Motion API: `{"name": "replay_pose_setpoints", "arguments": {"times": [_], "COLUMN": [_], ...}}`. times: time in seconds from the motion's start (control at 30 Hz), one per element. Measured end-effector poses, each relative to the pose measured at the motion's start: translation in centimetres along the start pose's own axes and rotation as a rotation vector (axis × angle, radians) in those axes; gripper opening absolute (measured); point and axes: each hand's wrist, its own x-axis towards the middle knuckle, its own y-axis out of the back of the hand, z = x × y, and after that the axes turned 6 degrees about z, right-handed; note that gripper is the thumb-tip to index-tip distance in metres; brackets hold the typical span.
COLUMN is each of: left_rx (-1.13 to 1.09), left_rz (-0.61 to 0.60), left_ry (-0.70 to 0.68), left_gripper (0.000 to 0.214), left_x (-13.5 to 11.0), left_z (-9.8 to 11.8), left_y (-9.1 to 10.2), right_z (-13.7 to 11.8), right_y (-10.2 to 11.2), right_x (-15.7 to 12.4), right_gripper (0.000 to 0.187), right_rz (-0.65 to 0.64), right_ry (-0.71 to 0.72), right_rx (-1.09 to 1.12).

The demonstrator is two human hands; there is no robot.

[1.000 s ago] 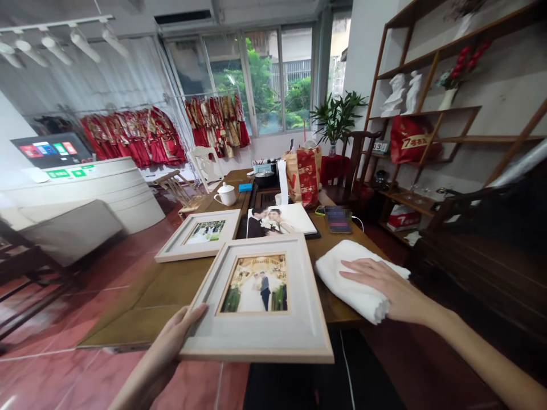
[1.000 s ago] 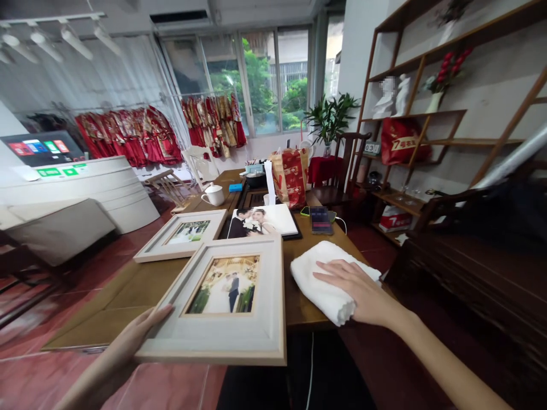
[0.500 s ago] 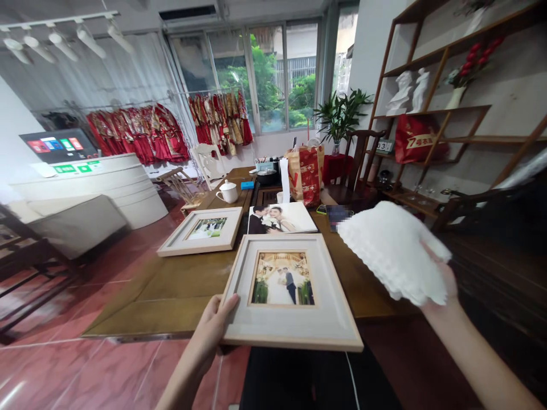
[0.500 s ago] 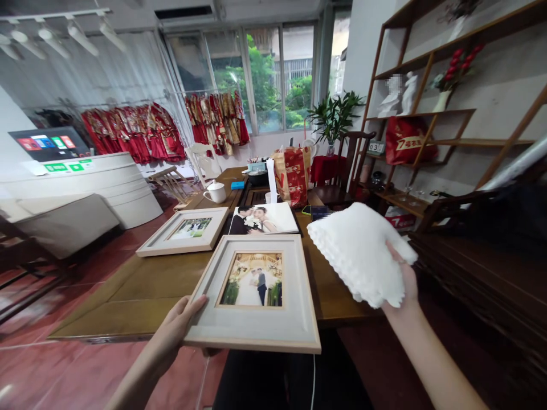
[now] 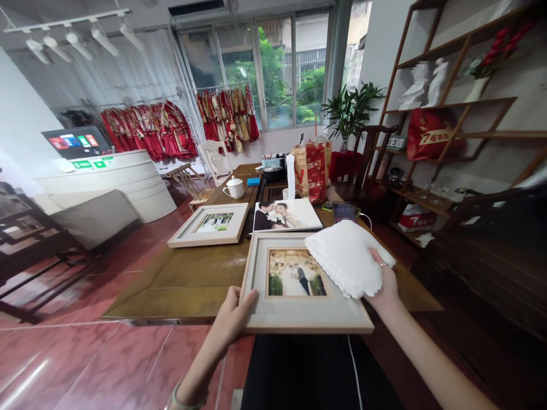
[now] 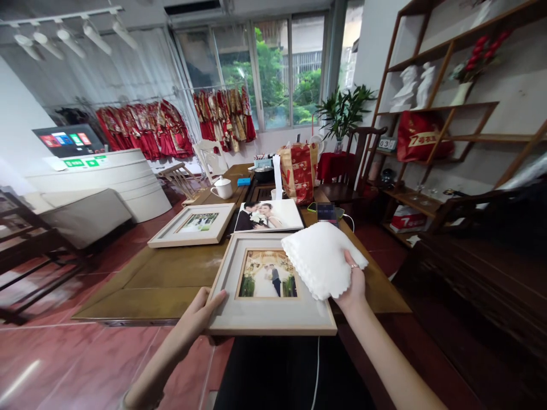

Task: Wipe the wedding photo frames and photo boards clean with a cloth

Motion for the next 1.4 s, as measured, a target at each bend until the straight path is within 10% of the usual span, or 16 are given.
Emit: {"name": "replay_pose_setpoints", "arguments": {"times": [0.2,0.57,0.8,1.4], "left_rx": [0.317,-0.179,-0.373,-0.282], "left_rz": [-0.108,-0.155,-0.353,-0.302], "left_ry": [-0.307,-0.66,-0.599,-0.574], "left_gripper": [0.037,0.045,0.056,0.043], "left_x": [1.2,3.9,4.2,3.8], "left_z": [1.8,0.8,0.4,0.2], "left_y": [2.4,-0.1,-0.2,-0.2], "right_z": [-0.3,0.0,-0.2,-0.2], "right_y": [-0.2,0.3,0.3,0.2], "right_x": [1.2,0.1,-0.5,-0.8], "right_gripper": [0.035,0.036,0.036,0.04], "right_rz": [-0.001,0.02,0.062,0.083], "right_ry": [0.003,0.04,0.047,0.069], "right_rx": [0.048,0.071,0.113,0.101]}}
